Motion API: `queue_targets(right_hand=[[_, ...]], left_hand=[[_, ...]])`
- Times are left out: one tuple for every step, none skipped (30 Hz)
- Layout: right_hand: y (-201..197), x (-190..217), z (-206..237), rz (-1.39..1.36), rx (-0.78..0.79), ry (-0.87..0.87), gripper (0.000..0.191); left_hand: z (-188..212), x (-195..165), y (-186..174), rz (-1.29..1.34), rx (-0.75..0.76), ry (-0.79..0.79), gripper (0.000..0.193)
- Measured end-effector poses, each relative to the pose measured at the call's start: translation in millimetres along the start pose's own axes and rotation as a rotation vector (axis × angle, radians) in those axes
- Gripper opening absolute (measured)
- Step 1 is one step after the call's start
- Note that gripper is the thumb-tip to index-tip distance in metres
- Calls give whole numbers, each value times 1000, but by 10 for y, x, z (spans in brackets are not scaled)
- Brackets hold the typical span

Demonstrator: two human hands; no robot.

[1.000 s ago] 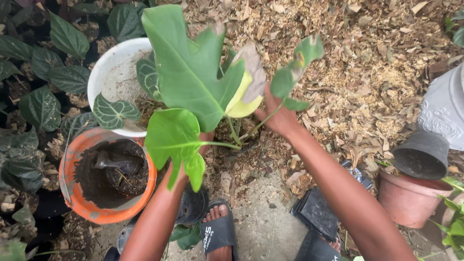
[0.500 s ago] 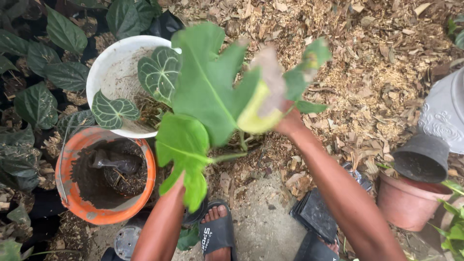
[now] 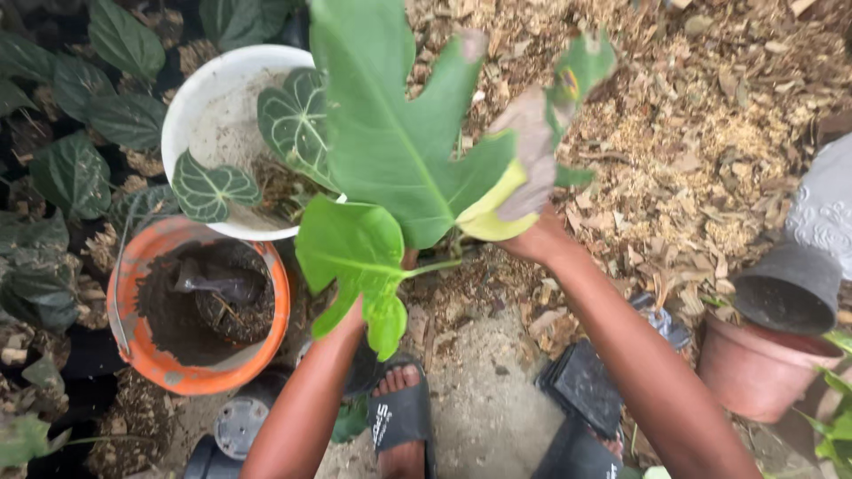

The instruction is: The person squats on the ground among potted plants and works a plant out of its black nursery pot. They open a black plastic pot liner, fill it with wood-chip mulch from the ground, place the plant's root ball into it, and press mulch around the base of the plant.

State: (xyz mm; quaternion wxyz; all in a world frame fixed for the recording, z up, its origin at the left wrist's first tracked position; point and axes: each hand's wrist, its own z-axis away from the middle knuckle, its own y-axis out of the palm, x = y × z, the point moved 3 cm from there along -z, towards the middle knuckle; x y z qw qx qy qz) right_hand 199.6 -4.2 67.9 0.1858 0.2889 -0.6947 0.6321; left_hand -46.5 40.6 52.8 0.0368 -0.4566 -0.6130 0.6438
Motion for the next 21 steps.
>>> queue_targets(right_hand=[[99,-12,55,5,-40,53,49],[157,-64,43,94,-18,128,51],[184,-124,-22,186,-6,196,53],[209,-167,-59,276,9,268,54],[289,-173,-98,295,26,330,52],[393,-160,-133,310,50,396,50],[427,-163,-140,334,74,457,49],[417,-149,-162,342,108,440,54],[374,-140,-221,349,129,421,60],[318,-142,-250,358,147,409,65],[251,-120,-228,381,93,292,60],[175,-117,-212,407,40,170,55],[111,-115,-226,431,-16,39,50],[72,-168,-205,255,-35,99,55],[64,-225,-138,75,-48,159,60],[73,-311,-57,-108,-59,221,65],[60,-429,26,-201,-140,263,63],[47,-578,130,-293,-224,307,61],[51,-741,272,-387,-307,355,59],[52,-922,450,-223,-307,445,65],[14,-1124,633,-54,-306,532,72]], left_hand=[[19,-17,8,-3,6,2,41],[-11,-34,11,-3,-1,12,40],[-65,-53,13,-13,-20,23,39],[-100,-62,10,-17,-44,33,39],[-119,-61,20,-26,-57,38,38],[-158,-57,64,-36,-52,27,37],[-183,-43,90,-47,-43,14,36],[-193,-46,107,-58,-31,6,35],[-217,-44,104,-85,-7,-2,35],[-252,-46,105,-107,21,-8,34],[-287,-51,128,-132,65,-19,33],[-308,-39,135,-162,121,-29,32],[-335,-51,135,-182,130,-21,32],[-334,-66,126,-206,149,-12,31],[-309,-93,91,-206,107,23,30],[-274,-141,60,-199,44,70,30],[-224,-193,12,-190,-33,123,32],[-187,-253,-34,-225,-137,158,41],[-131,-325,-76,-258,-237,194,50],[-88,-399,-109,-286,-334,229,60],[-135,-330,-27,-63,42,-84,71]])
